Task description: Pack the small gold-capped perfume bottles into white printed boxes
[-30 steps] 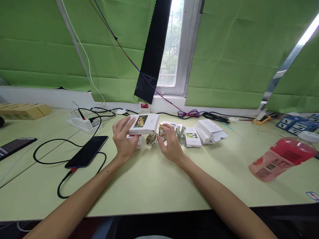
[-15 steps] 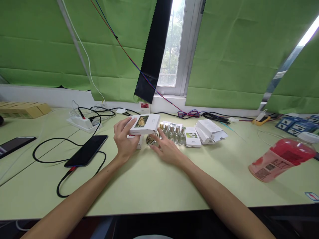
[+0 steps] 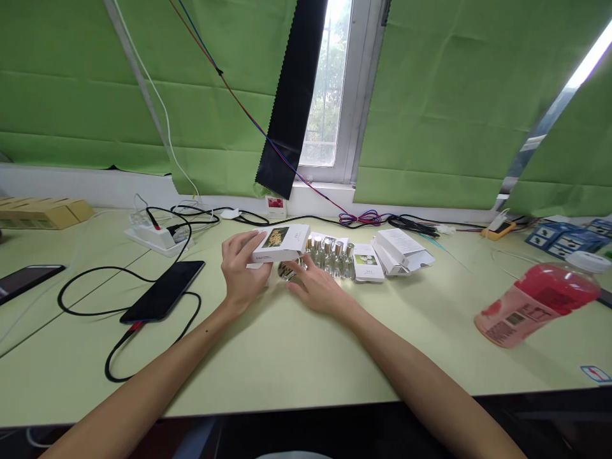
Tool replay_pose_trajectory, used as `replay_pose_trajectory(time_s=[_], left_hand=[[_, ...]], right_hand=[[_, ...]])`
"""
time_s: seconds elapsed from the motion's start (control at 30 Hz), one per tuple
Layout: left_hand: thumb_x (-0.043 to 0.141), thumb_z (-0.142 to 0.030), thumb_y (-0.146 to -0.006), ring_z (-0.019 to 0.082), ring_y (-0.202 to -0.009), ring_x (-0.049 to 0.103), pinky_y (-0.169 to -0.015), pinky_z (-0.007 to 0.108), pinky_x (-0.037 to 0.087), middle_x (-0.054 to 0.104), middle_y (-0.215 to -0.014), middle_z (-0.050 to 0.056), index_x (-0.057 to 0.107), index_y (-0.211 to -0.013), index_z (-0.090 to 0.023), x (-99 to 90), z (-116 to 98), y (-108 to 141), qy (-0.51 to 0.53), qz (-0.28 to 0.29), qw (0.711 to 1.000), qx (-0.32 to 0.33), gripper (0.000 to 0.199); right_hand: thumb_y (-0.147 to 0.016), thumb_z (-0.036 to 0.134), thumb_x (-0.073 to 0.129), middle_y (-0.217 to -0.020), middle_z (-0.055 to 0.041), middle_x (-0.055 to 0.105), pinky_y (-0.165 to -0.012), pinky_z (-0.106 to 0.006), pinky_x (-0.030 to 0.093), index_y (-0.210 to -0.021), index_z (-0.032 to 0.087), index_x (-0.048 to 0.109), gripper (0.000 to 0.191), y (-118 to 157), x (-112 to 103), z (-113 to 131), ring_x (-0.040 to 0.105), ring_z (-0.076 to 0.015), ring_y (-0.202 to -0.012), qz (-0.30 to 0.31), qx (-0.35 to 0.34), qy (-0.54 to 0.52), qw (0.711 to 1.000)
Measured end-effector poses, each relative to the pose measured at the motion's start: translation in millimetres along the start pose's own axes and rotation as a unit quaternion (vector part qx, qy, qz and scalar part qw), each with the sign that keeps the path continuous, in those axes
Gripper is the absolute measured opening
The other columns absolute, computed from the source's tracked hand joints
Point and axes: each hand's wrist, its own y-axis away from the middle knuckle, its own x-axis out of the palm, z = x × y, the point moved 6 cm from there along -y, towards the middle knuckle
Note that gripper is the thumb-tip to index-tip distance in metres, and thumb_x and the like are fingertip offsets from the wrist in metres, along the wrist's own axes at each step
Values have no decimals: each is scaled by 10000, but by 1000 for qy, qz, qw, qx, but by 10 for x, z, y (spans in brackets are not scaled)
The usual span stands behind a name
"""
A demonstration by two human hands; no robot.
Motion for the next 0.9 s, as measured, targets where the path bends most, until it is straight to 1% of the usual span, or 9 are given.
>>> replay_pose_trajectory(time_s=[0.17,0.33,0.43,0.53,0.67,0.8,0.9], left_hand=[[711,-166,-755,275,-1082,627,-960,455,501,710,-1151,91,731,-1128,-240,16,4,17,6,-1,1000,5,381],[711,-149,-749,265,-1060,633,-943,442,505,716,-1135,89,731,-1117,-239,29,1,19,11,1,1000,8,379],[709,-150,-754,263,-1053,633,-942,441,503,720,-1130,85,731,-1112,-241,34,-10,19,16,4,1000,9,370],[713,-169,-758,266,-1061,630,-954,450,501,717,-1126,79,730,-1111,-250,52,1,24,15,16,1000,-6,362],[713,-182,-755,262,-1057,631,-939,438,509,718,-1108,72,731,-1106,-250,69,0,40,20,21,1000,-12,358],[703,-185,-762,251,-1033,636,-901,411,525,722,-1084,77,735,-1093,-229,84,-26,52,33,26,999,-1,335],[694,-186,-756,248,-1028,640,-886,403,534,723,-1084,74,735,-1094,-226,99,-25,55,30,41,999,-10,343]], right_hand=[[-1037,399,453,-1528,-155,362,-743,-412,572,-1539,307,312,528,4,-2,4,679,-227,-899,-6,2,10,1000],[-1034,401,471,-1576,-147,312,-767,-406,574,-1565,337,272,571,-4,36,-8,682,-229,-936,-14,-3,21,1000],[-1031,410,477,-1571,-138,329,-774,-410,574,-1581,362,253,596,-13,67,-20,682,-228,-924,-8,-4,25,1000],[-1023,413,491,-1562,-127,351,-779,-408,573,-1588,378,242,618,-18,74,-26,681,-225,-913,-6,-1,25,1000],[-1019,408,491,-1575,-141,329,-762,-408,570,-1582,352,257,612,-18,58,-13,678,-230,-901,-3,2,24,1000],[-1021,417,480,-1519,-150,384,-751,-401,565,-1566,322,298,582,-14,52,0,673,-231,-882,9,6,21,1000],[-1021,403,481,-1492,-148,397,-751,-391,561,-1563,325,294,579,-9,45,9,666,-222,-876,6,1,16,1000]])
